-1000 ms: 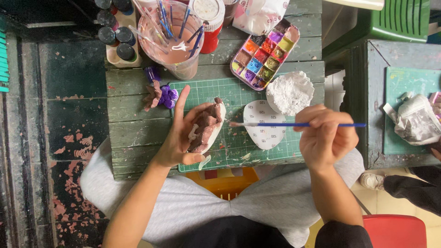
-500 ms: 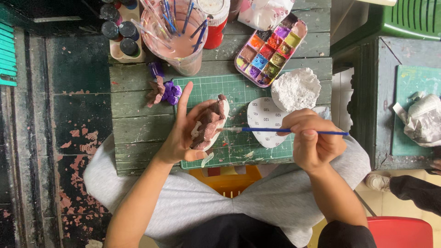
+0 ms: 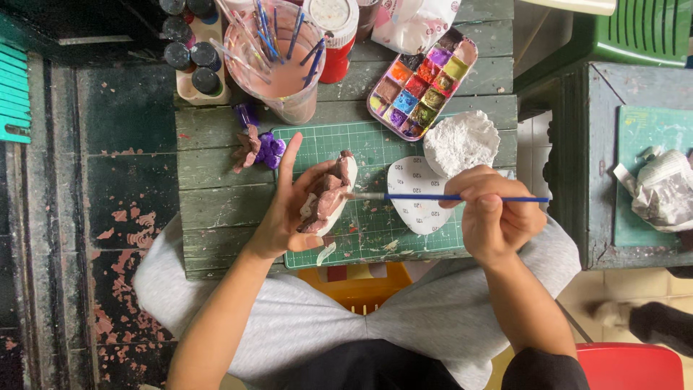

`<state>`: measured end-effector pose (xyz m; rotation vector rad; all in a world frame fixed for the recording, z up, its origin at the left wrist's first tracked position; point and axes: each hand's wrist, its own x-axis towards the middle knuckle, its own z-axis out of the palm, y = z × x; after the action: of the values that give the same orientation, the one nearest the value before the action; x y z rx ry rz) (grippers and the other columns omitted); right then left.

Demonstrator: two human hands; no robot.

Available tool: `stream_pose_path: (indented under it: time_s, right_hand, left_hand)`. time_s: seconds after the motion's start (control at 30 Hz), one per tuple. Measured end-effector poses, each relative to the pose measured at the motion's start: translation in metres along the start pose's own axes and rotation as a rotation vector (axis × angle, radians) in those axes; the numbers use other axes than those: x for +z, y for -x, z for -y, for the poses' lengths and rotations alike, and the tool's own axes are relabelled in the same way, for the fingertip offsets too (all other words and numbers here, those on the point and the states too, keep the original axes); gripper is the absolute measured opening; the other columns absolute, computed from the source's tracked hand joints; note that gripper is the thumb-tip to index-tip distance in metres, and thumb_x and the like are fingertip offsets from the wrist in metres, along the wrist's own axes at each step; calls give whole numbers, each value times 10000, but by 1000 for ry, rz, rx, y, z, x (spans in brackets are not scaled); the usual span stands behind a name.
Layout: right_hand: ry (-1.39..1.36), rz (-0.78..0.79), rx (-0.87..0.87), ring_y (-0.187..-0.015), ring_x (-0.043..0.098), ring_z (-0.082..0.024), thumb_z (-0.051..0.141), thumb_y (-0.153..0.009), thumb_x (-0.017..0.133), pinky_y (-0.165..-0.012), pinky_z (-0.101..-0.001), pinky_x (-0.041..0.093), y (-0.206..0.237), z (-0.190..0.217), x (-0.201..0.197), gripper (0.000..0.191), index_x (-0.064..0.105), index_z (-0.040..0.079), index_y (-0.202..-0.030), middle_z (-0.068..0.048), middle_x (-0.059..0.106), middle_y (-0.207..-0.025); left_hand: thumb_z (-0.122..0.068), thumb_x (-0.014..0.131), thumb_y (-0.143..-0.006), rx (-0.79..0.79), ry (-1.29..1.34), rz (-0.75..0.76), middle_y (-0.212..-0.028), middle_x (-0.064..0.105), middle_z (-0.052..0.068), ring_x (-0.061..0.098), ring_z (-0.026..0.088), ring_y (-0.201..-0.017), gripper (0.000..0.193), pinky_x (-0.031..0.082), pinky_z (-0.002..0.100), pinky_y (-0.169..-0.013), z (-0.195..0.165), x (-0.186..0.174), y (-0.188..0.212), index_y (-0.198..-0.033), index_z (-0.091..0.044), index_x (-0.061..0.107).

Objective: The person sits on the floor with a small table over their lap and paints a flower-shaped clay bowl using a paintbrush. They dip the brush into a watercolor palette, apply paint to the clay piece, turn it to reach different sides, and continue brushing the petals and rim.

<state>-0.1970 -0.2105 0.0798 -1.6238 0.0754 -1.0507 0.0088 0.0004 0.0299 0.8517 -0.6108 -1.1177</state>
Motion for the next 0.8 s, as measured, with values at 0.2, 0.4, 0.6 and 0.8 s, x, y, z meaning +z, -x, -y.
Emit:
stream_pose_path:
  time_s: [0.2, 0.4, 0.6, 0.8]
  right_hand:
    - [-34, 83, 73, -707, 657, -238, 169, -1133, 535, -609, -332, 581, 7, 6, 0, 224, 571, -40, -1061, -199, 657, -894]
    - [-162, 111, 197, -774, 675, -265, 109, -1130, 549, -694, -371, 588, -2, 3, -14, 161, 589, -46, -1124, -218, 674, -905]
    - [-127, 224, 240, -831, 689, -264, 57, -1099, 577, -765, -378, 594, -6, 5, -16, 122, 622, -56, -1098, -229, 685, -919]
    - [-34, 248, 256, -832, 718, -286, 29, -1043, 625, -749, -375, 612, -14, 4, -23, 110, 649, -78, -1048, -246, 700, -974]
  left_hand:
    - [-290, 932, -643, -6, 10, 2, -1538, 439, 162, 461, 298, -1485, 1500, 375, 428, -1264, 2, -1, 1, -1675, -225, -154]
    - [-287, 929, -652, -11, 48, 13, -1546, 422, 164, 455, 290, -1474, 1488, 463, 454, -1214, 0, 0, -1, -1655, -232, -168]
    - [-295, 922, -666, -12, 43, 17, -1559, 418, 166, 456, 287, -1473, 1478, 457, 430, -1194, 0, -2, 0, -1669, -229, -162]
    - [-311, 930, -681, 3, 32, 33, -1582, 421, 169, 448, 286, -1504, 1481, 373, 417, -1281, 3, -4, 1, -1684, -220, -156]
